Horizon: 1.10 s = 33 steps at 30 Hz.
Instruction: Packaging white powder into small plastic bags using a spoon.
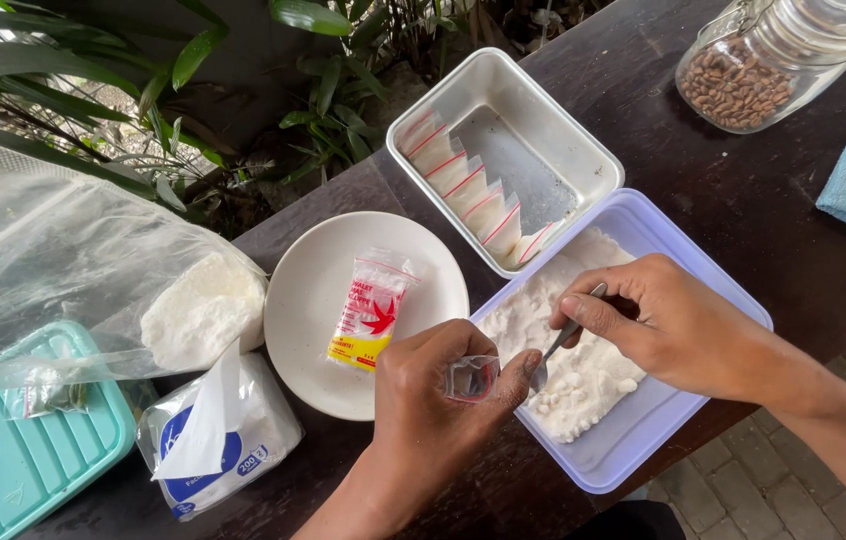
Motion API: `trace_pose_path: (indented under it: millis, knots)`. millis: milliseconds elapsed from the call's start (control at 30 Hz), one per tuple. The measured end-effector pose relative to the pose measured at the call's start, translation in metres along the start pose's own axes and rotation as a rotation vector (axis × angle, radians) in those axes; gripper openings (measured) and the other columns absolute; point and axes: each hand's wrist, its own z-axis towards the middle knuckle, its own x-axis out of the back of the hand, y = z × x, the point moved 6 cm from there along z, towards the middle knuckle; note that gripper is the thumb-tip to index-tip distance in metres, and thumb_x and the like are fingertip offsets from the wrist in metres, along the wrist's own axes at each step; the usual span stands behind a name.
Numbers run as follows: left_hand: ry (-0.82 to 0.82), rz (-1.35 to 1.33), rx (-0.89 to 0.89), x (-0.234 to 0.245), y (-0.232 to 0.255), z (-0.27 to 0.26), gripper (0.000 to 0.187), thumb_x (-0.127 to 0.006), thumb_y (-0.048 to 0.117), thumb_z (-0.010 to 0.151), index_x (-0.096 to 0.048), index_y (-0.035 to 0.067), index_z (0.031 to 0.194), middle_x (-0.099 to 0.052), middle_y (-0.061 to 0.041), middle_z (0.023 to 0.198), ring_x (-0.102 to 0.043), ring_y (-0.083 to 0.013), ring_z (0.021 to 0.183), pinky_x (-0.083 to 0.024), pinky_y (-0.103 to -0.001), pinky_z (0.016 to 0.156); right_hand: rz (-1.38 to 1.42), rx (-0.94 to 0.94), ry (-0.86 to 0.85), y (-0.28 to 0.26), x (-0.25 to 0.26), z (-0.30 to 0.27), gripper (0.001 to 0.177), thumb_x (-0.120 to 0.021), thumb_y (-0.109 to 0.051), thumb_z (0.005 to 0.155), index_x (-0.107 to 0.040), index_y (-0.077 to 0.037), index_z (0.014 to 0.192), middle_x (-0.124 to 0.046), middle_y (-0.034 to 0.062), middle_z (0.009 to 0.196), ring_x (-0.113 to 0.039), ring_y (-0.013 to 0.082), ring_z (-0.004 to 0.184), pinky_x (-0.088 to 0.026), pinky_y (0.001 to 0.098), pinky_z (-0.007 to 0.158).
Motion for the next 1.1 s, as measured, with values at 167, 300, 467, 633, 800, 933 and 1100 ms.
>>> trace_pose_path:
  millis: [167,300,467,633,800,933,1100]
  knots:
    - [-0.001,-0.01,-0.017,-0.001,0.0,-0.001,0.033,-0.084,0.028,0.082,-0.058,0.014,0.067,-0.056,0.004,0.055,-0.047,-0.0104,0.048,-0.038,-0.028,0.047,0.087,-0.117,-0.032,0.014,0.005,-0.006,0.038,-0.064,-0.034,0.096,-0.092,-0.009,0.091,-0.041,0.003,0.047,-0.033,0.0133,0.043,-0.028,0.031,0.044]
    - [0.007,0.0,0.0,0.001,0.0,-0.001,0.035,-0.086,0.03,0.08,-0.057,0.014,0.068,-0.056,0.004,0.054,-0.046,-0.0103,0.048,-0.038,-0.028,0.047,0.111,-0.059,0.009,0.021,0.016,-0.01,0.039,-0.063,-0.033,0.096,-0.092,-0.008,0.089,-0.045,0.0055,0.043,-0.047,0.0151,0.044,-0.04,0.0317,0.05]
    - [0.015,0.001,-0.012,0.0,0.0,-0.001,0.034,-0.087,0.028,0.08,-0.058,0.014,0.067,-0.057,0.004,0.054,-0.049,-0.0099,0.048,-0.04,-0.027,0.047,0.105,0.043,0.09,0.01,0.045,-0.022,0.04,-0.062,-0.031,0.094,-0.091,-0.004,0.094,-0.061,0.007,0.044,-0.058,0.0158,0.044,-0.059,0.0321,0.059]
    - [0.013,-0.006,-0.026,0.002,0.004,-0.003,0.034,-0.088,0.026,0.079,-0.059,0.015,0.067,-0.059,0.005,0.055,-0.05,-0.0084,0.048,-0.041,-0.026,0.047,0.209,0.04,0.189,-0.012,0.067,-0.031,0.037,-0.062,-0.02,0.098,-0.087,0.008,0.093,-0.058,0.0169,0.047,-0.052,0.0227,0.048,-0.048,0.0379,0.053]
    - [-0.028,-0.061,-0.049,0.003,0.014,-0.007,0.026,-0.081,0.009,0.074,-0.057,0.013,0.066,-0.059,0.003,0.055,-0.049,-0.0076,0.048,-0.04,-0.026,0.046,0.192,0.157,0.196,-0.053,0.062,-0.036,0.036,-0.064,-0.022,0.095,-0.088,0.005,0.09,-0.074,0.013,0.06,-0.054,0.0165,0.049,-0.044,0.0305,0.047]
    - [-0.093,-0.106,0.047,-0.002,0.012,-0.013,0.036,-0.089,0.025,0.08,-0.058,0.013,0.068,-0.057,0.002,0.054,-0.046,-0.0091,0.049,-0.038,-0.027,0.046,0.144,0.149,0.182,-0.068,0.047,-0.039,0.039,-0.064,-0.029,0.095,-0.09,-0.001,0.086,-0.062,0.0105,0.05,-0.063,0.0165,0.053,-0.046,0.0298,0.053]
    - [-0.131,-0.171,0.135,-0.003,0.012,-0.014,0.036,-0.089,0.025,0.082,-0.058,0.011,0.069,-0.052,0.004,0.055,-0.038,-0.0069,0.057,-0.04,-0.028,0.042,-0.008,0.226,0.233,-0.089,0.036,-0.046,0.039,-0.062,-0.039,0.092,-0.09,-0.012,0.085,-0.078,0.0003,0.063,-0.056,0.0118,0.053,-0.047,0.0268,0.056]
